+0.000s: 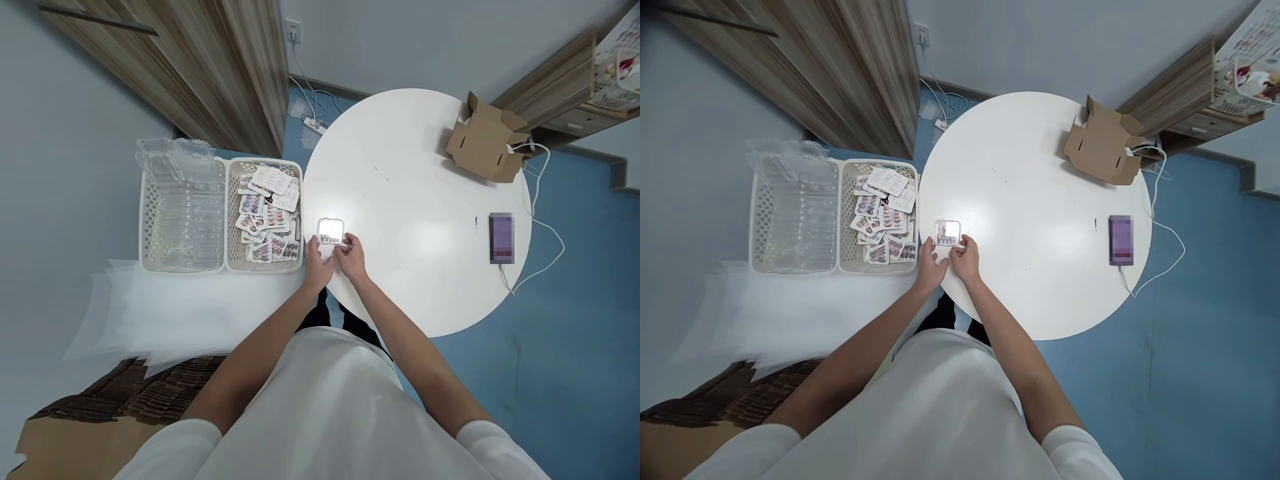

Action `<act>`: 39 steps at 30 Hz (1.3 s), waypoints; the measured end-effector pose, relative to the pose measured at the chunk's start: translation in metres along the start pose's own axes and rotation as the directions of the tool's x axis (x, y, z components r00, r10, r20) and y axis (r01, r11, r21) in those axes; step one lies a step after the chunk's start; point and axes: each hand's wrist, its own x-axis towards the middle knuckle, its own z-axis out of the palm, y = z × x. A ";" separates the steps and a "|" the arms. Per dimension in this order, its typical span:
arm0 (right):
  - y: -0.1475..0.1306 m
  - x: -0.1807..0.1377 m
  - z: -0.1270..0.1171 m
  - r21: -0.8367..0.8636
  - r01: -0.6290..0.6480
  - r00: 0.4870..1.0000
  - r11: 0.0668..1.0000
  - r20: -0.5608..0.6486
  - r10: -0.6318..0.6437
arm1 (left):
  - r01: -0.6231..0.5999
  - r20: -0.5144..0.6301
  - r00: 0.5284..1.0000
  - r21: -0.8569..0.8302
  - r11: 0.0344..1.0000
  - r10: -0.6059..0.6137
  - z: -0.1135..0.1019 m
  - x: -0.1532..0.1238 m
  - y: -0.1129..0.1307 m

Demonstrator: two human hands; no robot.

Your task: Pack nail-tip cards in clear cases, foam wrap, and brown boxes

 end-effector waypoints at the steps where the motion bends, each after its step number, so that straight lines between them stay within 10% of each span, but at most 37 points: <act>1: 0.000 -0.001 0.000 0.005 -0.002 1.000 1.000 0.009 0.002 | -0.008 -0.001 1.000 0.001 1.000 0.008 0.000 0.000 0.000; 23: 0.002 -0.025 -0.034 0.142 -0.032 0.953 0.989 0.304 -0.013 | 0.010 0.055 0.998 0.071 0.997 -0.014 -0.004 -0.003 -0.005; 39: 0.036 -0.090 -0.109 0.088 0.070 0.952 0.994 0.290 -0.093 | 0.061 -0.024 0.998 0.094 0.994 -0.059 -0.001 -0.146 -0.026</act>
